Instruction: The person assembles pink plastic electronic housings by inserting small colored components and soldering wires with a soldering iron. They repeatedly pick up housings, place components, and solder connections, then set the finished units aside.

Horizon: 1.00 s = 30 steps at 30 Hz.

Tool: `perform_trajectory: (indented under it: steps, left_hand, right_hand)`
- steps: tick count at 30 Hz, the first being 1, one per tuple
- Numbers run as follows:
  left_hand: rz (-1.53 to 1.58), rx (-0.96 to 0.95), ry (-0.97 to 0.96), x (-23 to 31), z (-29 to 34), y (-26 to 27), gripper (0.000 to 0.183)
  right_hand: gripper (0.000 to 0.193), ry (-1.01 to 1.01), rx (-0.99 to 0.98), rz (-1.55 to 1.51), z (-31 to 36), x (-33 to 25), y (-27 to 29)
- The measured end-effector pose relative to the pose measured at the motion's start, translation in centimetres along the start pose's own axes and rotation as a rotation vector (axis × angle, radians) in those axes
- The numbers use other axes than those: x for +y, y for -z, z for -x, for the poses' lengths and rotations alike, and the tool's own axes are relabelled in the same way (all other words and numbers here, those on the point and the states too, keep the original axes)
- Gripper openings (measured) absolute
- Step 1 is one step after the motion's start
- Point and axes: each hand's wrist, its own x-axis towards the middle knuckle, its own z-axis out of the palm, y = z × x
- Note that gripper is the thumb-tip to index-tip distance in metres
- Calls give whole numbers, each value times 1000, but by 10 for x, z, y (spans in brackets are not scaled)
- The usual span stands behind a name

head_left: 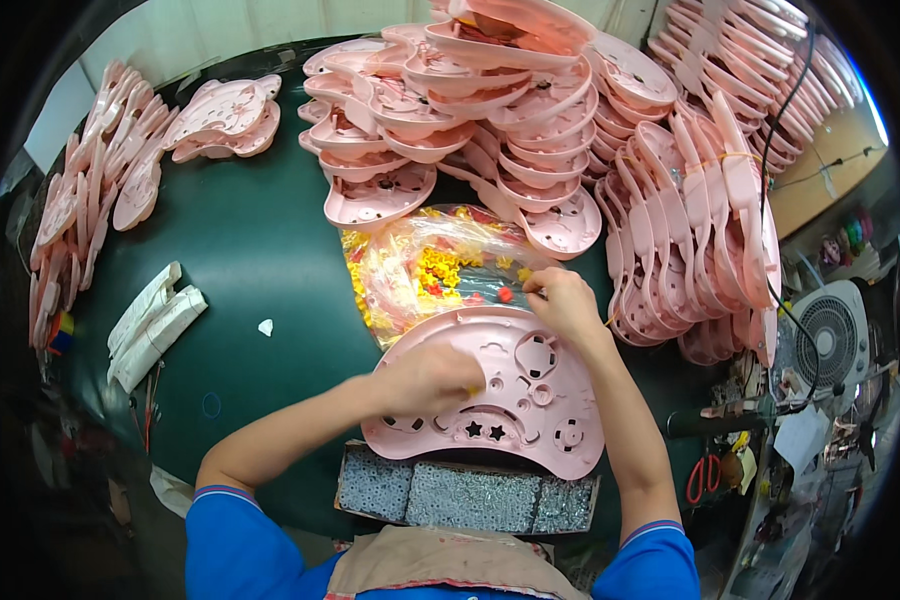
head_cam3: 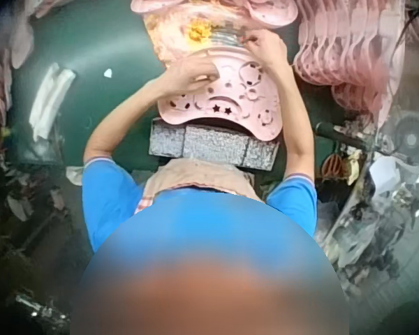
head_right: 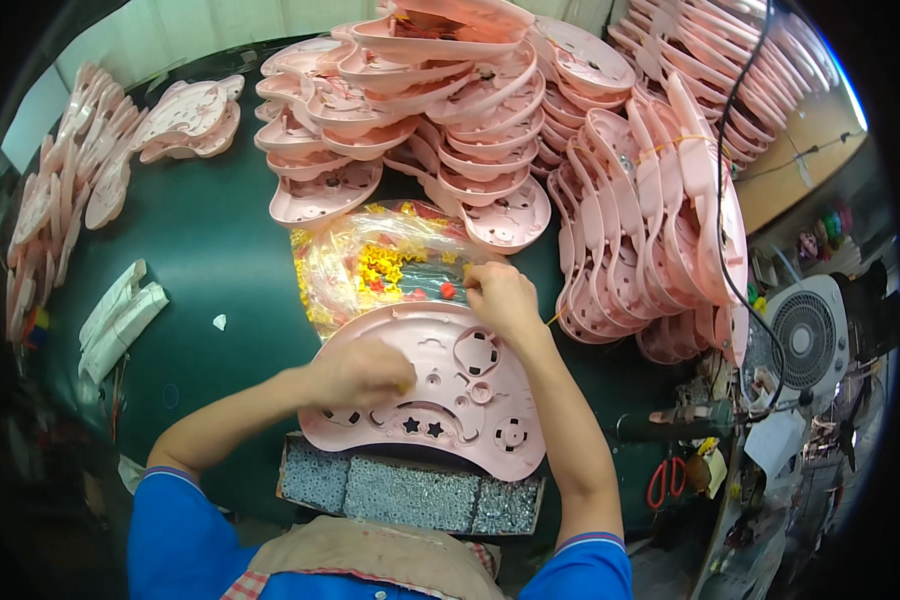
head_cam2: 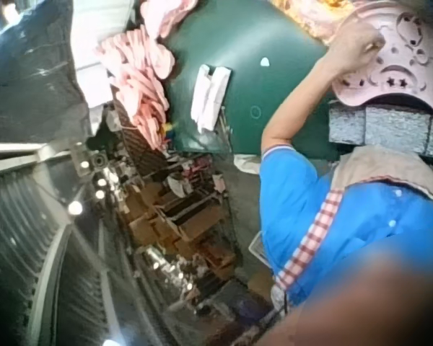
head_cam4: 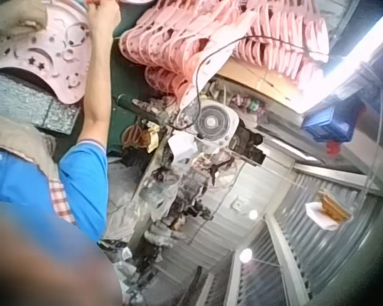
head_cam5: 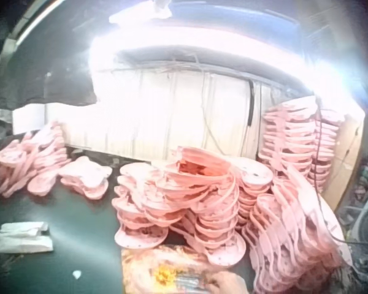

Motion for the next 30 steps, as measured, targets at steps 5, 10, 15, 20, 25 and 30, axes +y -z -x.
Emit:
perform_trajectory:
  steps: [5, 10, 15, 20, 25, 30]
  left_hand:
    - [189, -259, -162, 5, -1, -32, 15]
    - [68, -299, -298, -6, -6, -29, 12]
    - [-14, -265, -405, -11, 0, -34, 14]
    - [-105, -276, -505, -17, 2, -38, 23]
    - [53, -196, -367, -10, 6, -34, 23]
    - [19, -145, -308, -8, 10, -30, 16]
  right_hand:
    - [27, -77, -134, -49, -25, -5, -14]
    - [33, 8, -346, -127, -52, -10, -36]
    - [28, -74, -523, -166, -66, -27, -38]
    - [31, -100, -540, -52, -71, -42, -39]
    - [22, -15, -122, -404, -38, -30, -8]
    - [14, 211, -227, -481, 56, -59, 36]
